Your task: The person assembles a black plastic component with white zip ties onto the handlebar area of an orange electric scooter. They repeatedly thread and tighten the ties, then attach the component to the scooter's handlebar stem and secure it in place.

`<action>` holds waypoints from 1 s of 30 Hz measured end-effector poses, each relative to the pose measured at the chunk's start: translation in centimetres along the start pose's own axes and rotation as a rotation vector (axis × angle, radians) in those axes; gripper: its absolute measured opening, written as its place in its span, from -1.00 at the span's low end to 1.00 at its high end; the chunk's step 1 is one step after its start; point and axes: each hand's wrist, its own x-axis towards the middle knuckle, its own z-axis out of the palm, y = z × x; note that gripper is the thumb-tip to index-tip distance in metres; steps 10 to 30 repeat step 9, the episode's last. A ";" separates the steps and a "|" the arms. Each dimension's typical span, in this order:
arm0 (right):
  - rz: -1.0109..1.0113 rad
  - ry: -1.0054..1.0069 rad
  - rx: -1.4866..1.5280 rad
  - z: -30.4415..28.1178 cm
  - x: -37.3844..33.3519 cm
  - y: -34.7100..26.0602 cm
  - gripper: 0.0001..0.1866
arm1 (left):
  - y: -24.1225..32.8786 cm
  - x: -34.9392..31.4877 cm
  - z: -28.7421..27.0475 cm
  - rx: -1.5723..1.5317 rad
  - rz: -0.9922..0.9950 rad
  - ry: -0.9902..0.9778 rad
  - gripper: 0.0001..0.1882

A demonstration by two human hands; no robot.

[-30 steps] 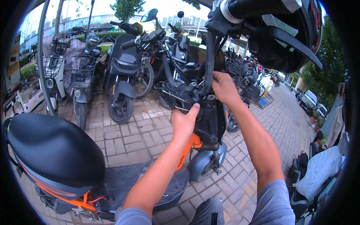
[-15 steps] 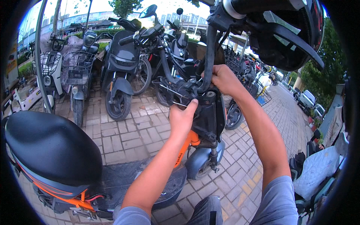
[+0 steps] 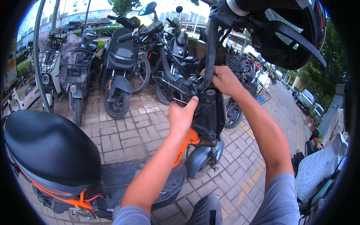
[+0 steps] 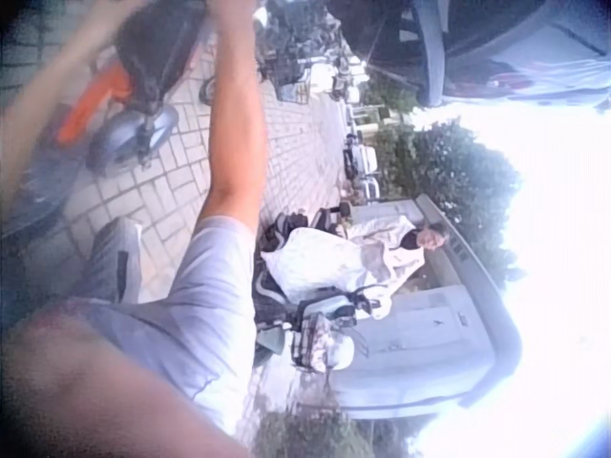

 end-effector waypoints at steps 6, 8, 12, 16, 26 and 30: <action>-0.050 -0.080 -0.104 -1.0 0.1 -0.1 -0.80 | 0.1 0.1 0.4 0.045 0.014 0.037 -0.58; -0.049 -0.153 -0.122 -1.7 0.5 -0.8 -0.80 | 0.5 0.1 0.2 0.074 -0.042 0.009 -0.58; -0.045 -0.193 -0.129 -2.0 0.8 -1.4 -0.80 | 0.8 0.2 -0.1 0.092 -0.069 -0.002 -0.58; -0.045 -0.193 -0.129 -2.0 0.8 -1.4 -0.80 | 0.8 0.2 -0.1 0.092 -0.069 -0.002 -0.58; -0.045 -0.193 -0.129 -2.0 0.8 -1.4 -0.80 | 0.8 0.2 -0.1 0.092 -0.069 -0.002 -0.58; -0.045 -0.193 -0.129 -2.0 0.8 -1.4 -0.80 | 0.8 0.2 -0.1 0.092 -0.069 -0.002 -0.58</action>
